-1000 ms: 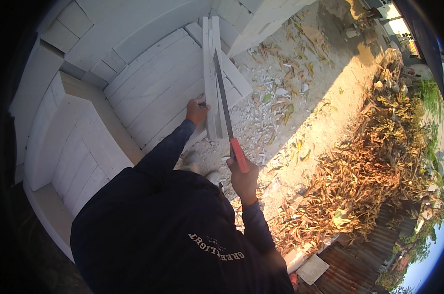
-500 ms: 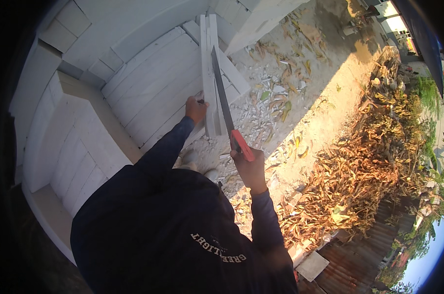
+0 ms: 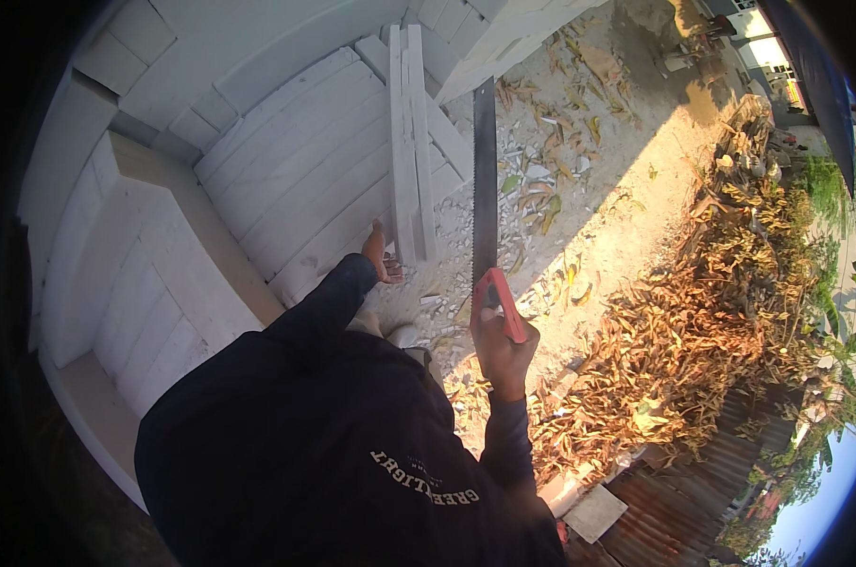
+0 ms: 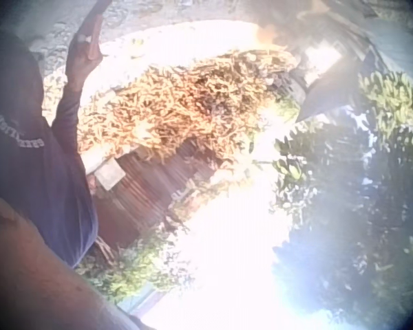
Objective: The person uses a hand saw to cut a white wooden plank resting on a stack of similar planks. They repeatedly saw through the wood, then lift and reposition the plank to continue cutting. The cut pieces are placed back onto the stack.
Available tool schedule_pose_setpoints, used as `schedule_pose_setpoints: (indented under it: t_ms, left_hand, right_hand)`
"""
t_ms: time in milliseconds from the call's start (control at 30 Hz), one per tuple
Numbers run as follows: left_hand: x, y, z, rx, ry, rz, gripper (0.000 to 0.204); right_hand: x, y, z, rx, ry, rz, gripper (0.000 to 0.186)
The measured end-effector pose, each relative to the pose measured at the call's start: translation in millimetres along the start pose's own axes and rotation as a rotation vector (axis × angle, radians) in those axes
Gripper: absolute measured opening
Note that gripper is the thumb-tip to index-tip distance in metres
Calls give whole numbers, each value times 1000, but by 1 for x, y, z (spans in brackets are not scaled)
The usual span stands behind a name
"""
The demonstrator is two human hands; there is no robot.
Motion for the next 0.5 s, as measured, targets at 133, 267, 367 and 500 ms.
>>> schedule_pose_setpoints:
  t_ms: [133,267,367,500]
  left_hand:
    - [-18,-58,-23,372,-184,265,123]
    - [-17,-59,-62,730,-537,237,93]
    - [-41,-43,-67,858,-729,25,66]
    - [-45,-46,-27,874,-669,44,49]
  right_hand:
    - [-13,23,-6,-55,9,-23,26]
    - [-33,52,1,234,-100,30,48]
    - [-63,70,-10,439,-97,323,50]
    - [-98,115,-25,520,-124,151,50]
Point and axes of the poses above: each hand's wrist, its own x-axis away from the middle knuckle, its own z-axis out of the back of the hand, y = z × x, the point moved 7 cm from there along -x, towards the middle knuckle, and after that the axes turned 9 degrees about z, right-handed, at the moved point
